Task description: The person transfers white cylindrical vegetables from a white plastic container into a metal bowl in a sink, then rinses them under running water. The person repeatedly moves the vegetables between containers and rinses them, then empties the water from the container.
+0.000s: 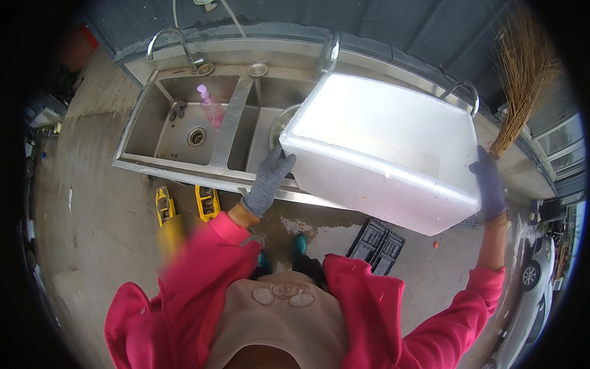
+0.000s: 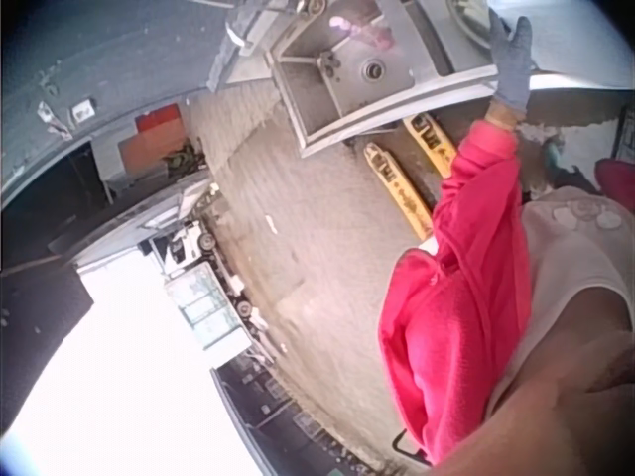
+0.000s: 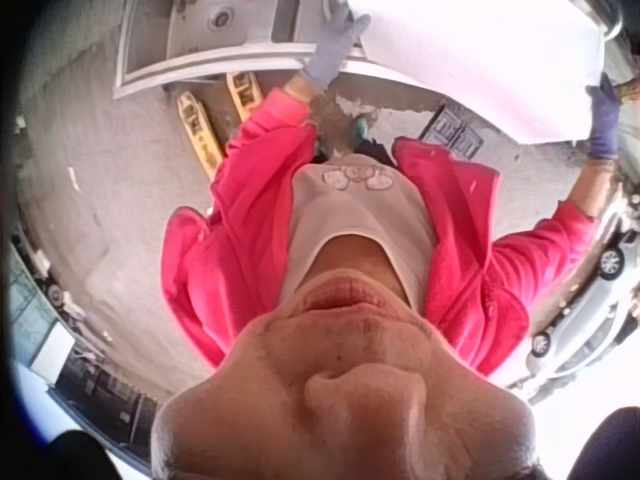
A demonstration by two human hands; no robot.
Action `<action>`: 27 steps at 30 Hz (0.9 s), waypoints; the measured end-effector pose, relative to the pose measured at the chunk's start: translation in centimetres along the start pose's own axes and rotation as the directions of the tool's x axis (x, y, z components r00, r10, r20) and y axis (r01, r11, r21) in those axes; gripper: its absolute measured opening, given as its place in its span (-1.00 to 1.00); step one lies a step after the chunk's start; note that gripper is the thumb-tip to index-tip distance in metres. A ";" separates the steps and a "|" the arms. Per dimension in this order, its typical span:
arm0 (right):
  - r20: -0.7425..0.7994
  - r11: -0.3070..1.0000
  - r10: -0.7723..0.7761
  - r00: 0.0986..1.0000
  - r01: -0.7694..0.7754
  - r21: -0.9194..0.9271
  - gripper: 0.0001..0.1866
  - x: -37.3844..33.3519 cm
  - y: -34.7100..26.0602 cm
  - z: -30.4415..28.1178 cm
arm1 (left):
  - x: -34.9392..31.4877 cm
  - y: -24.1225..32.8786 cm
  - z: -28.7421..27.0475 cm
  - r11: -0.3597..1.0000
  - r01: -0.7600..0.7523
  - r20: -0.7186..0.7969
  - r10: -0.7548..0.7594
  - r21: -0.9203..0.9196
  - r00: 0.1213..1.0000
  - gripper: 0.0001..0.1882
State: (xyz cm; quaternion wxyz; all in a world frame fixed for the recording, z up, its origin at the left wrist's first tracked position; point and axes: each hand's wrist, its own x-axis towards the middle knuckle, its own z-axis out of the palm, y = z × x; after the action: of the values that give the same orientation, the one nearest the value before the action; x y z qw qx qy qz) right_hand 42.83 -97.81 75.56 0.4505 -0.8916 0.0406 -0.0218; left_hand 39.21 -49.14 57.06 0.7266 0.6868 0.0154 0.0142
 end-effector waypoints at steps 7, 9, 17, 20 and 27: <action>-0.025 0.995 -0.008 1.000 0.010 0.101 -0.35 -0.6 -2.4 3.2 | -0.7 -0.1 -0.5 0.996 -0.035 -0.061 0.030 -0.087 0.998 -0.38; 0.030 0.992 -0.038 0.999 0.034 0.123 -0.34 -0.1 -3.1 4.3 | -0.9 0.2 -0.9 0.999 -0.023 -0.080 0.021 -0.027 0.997 -0.40; 0.198 0.973 -0.196 0.961 0.165 0.159 -0.30 1.5 -3.5 7.1 | -2.3 1.6 -2.7 0.990 -0.082 -0.177 0.062 -0.113 0.982 -0.45; 0.146 0.990 -0.115 0.983 0.102 0.099 -0.31 2.6 -2.8 8.1 | -3.2 2.1 -3.3 0.993 -0.113 -0.214 0.102 -0.038 0.971 -0.41; 0.189 0.973 -0.156 0.970 0.118 0.200 -0.36 4.9 -0.1 9.6 | -4.3 3.2 -4.2 0.988 -0.008 -0.244 0.045 0.152 0.969 -0.33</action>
State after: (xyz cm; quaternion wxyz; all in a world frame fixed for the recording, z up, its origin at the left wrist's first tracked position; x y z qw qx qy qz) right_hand 48.48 -90.49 69.99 0.5315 -0.8435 -0.0698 0.0344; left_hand 34.70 -44.98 60.07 0.6652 0.7323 0.0976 0.1082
